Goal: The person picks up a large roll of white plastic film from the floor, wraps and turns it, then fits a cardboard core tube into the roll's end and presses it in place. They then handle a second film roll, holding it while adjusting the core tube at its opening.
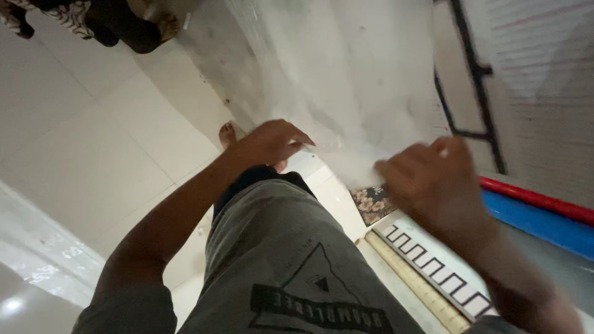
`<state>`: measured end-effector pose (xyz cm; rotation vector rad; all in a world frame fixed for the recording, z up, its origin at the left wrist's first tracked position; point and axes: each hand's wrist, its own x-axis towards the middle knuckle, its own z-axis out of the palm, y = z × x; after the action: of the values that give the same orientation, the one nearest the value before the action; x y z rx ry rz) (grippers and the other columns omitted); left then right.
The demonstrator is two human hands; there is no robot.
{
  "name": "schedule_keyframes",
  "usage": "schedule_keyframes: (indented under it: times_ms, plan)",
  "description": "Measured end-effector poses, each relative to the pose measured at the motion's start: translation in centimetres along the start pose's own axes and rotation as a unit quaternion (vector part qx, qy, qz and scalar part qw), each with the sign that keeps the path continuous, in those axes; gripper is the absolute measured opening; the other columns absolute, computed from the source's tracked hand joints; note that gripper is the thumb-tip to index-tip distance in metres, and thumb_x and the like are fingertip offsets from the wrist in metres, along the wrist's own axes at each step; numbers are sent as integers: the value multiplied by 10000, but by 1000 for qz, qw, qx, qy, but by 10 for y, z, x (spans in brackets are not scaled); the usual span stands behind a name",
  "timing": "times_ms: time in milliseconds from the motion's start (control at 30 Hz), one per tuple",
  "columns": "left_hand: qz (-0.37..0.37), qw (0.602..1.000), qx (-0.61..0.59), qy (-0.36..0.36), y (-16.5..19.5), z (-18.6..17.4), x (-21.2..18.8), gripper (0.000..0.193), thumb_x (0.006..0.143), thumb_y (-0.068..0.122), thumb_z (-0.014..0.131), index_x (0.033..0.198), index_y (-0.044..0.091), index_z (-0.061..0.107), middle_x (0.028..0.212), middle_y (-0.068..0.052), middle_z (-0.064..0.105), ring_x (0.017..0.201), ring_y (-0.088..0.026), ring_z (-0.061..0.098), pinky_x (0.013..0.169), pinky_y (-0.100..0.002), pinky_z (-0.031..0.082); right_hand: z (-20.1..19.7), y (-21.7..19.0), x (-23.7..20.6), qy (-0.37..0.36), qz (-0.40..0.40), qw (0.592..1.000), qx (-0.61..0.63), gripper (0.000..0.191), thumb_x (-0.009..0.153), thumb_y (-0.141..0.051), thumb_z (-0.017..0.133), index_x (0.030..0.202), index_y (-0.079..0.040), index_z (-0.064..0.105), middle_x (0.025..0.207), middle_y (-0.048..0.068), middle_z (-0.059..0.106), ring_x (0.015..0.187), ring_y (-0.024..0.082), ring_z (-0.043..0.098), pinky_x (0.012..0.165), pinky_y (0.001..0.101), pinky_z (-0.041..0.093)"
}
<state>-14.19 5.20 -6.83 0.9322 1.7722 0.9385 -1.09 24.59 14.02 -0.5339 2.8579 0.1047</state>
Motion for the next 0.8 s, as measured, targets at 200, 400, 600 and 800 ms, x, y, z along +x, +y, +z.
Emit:
schedule_keyframes:
  times_ms: [200,400,600,800]
  plan:
    - [18,993,107,-41,-27,-49,-14,293,917,201,658,1174,130,781,1157,-95,789,1081,-263,725,997,-421,524,16,-19,23,109,70,991,31,112,861,-252,698,857,-140,705,815,25,742,800,217,710,703,453,481]
    - [-25,965,111,238,-27,-87,-54,504,1010,296,642,1404,-18,615,1384,-209,635,1172,-347,671,978,-453,513,40,-65,63,205,92,958,176,67,992,-29,678,946,-73,702,803,78,718,741,183,729,581,296,594]
    - [-175,969,64,163,31,-118,-116,554,968,482,575,1262,33,714,1008,-186,797,812,-264,802,726,-417,639,87,-92,97,286,68,902,317,125,992,-132,701,1059,-28,690,861,92,712,777,204,721,570,321,585]
    - [-234,936,263,22,59,-139,-126,453,1006,501,561,1125,94,721,760,-90,771,520,-154,701,631,-365,588,80,-119,146,247,-104,911,314,238,1014,-156,717,1165,26,697,992,159,721,801,223,722,538,325,557]
